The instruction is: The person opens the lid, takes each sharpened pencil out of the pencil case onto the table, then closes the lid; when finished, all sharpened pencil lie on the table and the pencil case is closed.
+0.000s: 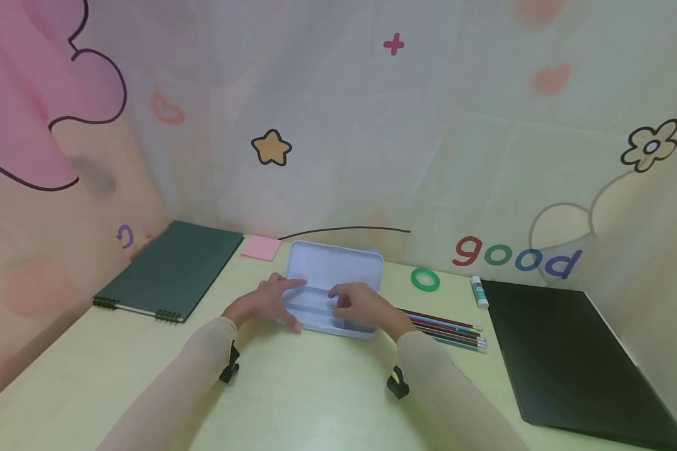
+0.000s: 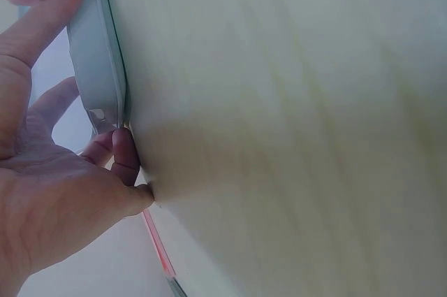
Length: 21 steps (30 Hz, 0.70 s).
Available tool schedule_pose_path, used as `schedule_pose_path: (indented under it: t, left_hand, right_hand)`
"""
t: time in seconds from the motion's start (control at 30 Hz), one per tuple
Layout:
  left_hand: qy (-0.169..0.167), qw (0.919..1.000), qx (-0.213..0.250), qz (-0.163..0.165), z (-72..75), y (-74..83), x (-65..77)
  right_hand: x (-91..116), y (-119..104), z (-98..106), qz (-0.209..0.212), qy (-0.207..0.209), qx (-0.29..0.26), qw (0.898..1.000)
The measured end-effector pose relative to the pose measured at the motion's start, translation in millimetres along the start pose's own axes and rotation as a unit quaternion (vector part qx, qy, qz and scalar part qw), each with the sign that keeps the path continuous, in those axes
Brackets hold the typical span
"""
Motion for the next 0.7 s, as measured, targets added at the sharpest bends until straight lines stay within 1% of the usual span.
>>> schedule_pose_path:
  t: [0.13,0.37,0.7]
  left_hand:
    - [0.0,1.0,-0.001,-0.003,0.2,0.8,0.7]
    - [0.001,1.0,-0.002,-0.007,0.2,0.6,-0.2]
    - [0.004,1.0,-0.008,-0.004,-1.0,-1.1,-1.3]
  right_hand:
    - [-5.1,-5.3,-8.6,-0.024,-0.031,0.014,0.999]
    - [-6.8,-10.5,-13.7,-0.019,-0.063,0.051,0.997]
    - [-7.8,-9.6,-13.6,-0.032,-0.089,0.039,0.995]
Point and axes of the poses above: each hand's wrist, its own x-axis away from the middle knuckle, its own z-axis out of the back of the hand, y = z × x, the point moved 8 cm from there along -x, towards the middle knuckle, and after that the axes turned 9 degrees about x, right-handed, at the moved point
